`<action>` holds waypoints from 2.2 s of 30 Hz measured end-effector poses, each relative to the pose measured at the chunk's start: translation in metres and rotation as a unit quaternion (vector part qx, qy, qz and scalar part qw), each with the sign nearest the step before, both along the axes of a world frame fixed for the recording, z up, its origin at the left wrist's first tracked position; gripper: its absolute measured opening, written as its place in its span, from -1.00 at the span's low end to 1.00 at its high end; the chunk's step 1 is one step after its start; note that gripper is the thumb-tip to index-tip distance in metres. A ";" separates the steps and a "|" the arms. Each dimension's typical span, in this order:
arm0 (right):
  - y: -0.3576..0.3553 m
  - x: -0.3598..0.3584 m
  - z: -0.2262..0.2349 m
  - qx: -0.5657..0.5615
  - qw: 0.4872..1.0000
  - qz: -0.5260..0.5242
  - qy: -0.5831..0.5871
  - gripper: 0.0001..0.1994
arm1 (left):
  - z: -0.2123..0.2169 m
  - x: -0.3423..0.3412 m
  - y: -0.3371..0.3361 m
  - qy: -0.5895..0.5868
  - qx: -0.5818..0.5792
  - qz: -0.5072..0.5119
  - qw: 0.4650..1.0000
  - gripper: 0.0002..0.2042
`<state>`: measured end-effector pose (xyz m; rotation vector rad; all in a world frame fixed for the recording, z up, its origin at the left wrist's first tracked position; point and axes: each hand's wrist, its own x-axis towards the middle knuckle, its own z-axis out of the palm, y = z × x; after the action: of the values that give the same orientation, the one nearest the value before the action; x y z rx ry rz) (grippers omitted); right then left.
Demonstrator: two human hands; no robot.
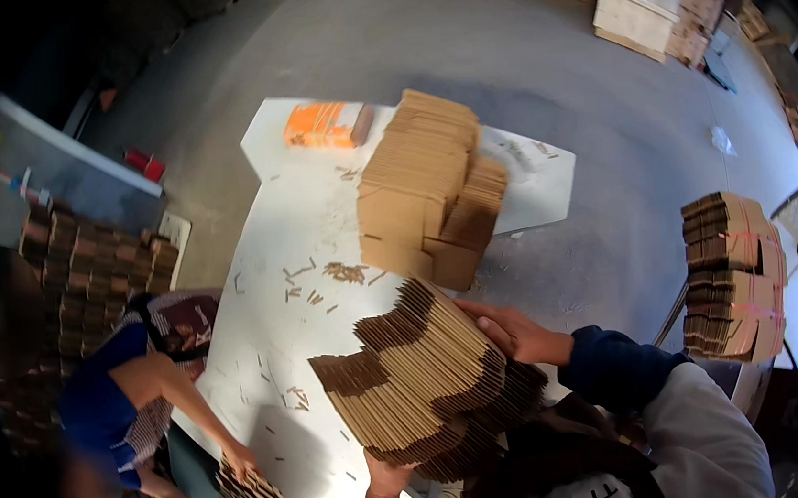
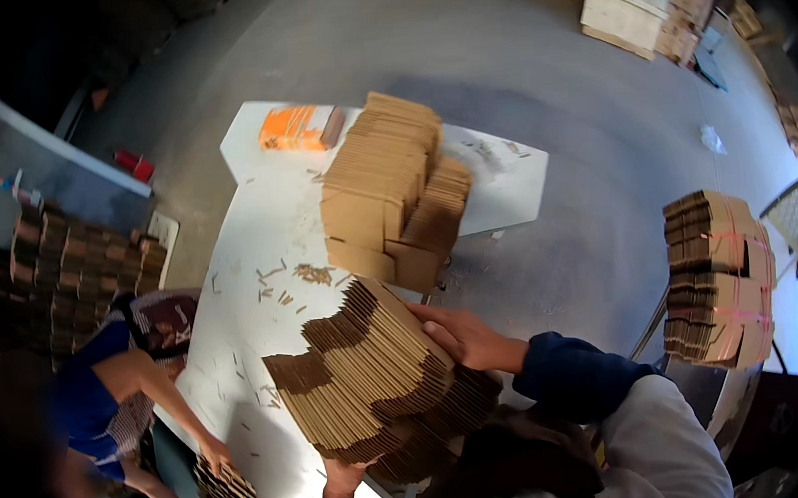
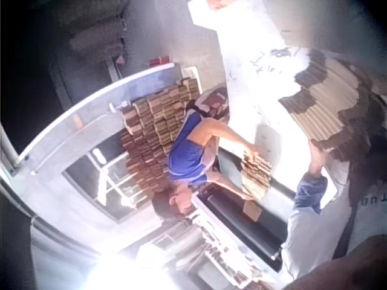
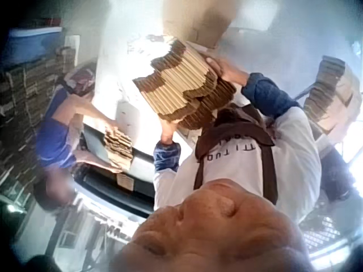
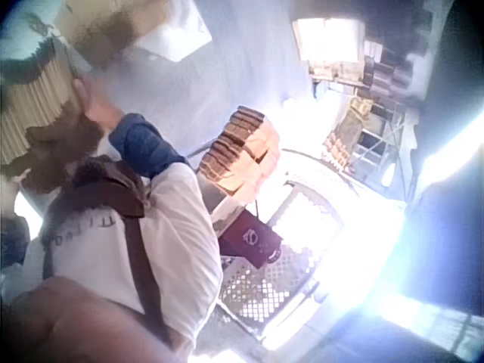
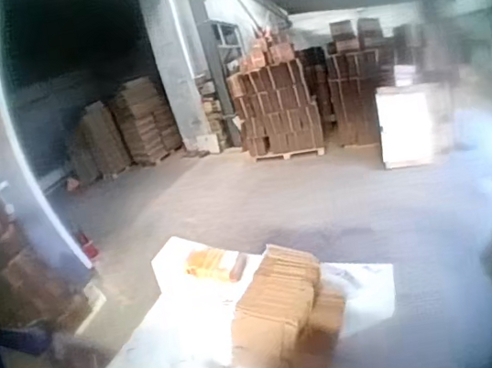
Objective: The person stacks flat cardboard pieces, places them into a strapping machine, and secures them with pink plastic straps. They then remove the bundles and place them on a table, repeating the process with another stack of cardboard.
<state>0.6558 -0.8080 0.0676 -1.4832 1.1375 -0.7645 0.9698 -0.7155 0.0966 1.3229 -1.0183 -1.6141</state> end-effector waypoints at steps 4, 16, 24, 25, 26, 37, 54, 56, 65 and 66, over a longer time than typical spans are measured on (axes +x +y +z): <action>0.090 -0.077 0.031 0.055 0.984 -0.167 0.032 -0.45 | -0.011 -0.049 -0.017 -0.142 -0.098 -0.250 0.953 -0.28; 0.580 -0.193 0.019 0.129 0.721 -0.680 0.036 -0.39 | -0.001 -0.422 0.136 -0.029 -0.002 -0.788 0.615 -0.18; 0.769 -0.148 0.000 0.191 0.656 -0.728 0.051 -0.34 | -0.010 -0.583 0.299 -0.104 0.149 -0.928 0.327 -0.21; 0.780 -0.150 -0.006 0.208 0.665 -0.715 0.059 -0.38 | -0.020 -0.601 0.312 -0.130 0.161 -0.930 0.303 -0.23; 0.792 -0.152 -0.018 0.225 0.672 -0.702 0.065 -0.41 | -0.028 -0.618 0.330 -0.156 0.173 -0.933 0.275 -0.24; 0.814 -0.136 -0.186 0.278 0.595 -0.754 0.005 -0.56 | -0.158 -0.704 0.418 -0.400 0.169 -0.896 0.090 -0.37; 0.908 -0.105 -0.134 0.199 0.104 -0.964 0.144 -0.68 | -0.142 -0.623 0.606 0.054 -0.254 -0.931 0.255 0.04; 0.910 -0.086 -0.142 0.186 0.127 -0.965 0.131 -0.68 | -0.155 -0.609 0.603 0.075 -0.283 -0.915 0.276 0.08; 0.920 -0.115 0.004 0.047 0.194 -0.919 0.340 -0.47 | -0.174 -0.595 0.604 0.021 -0.393 -0.875 0.281 0.21; 0.920 -0.139 0.031 0.017 0.245 -0.878 0.412 -0.32 | -0.169 -0.596 0.605 0.015 -0.386 -0.877 0.285 0.21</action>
<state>0.5173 0.1122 0.0985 0.5825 3.6058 -1.1436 0.3743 -0.1104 -0.0728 -1.3676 -3.0330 -1.4315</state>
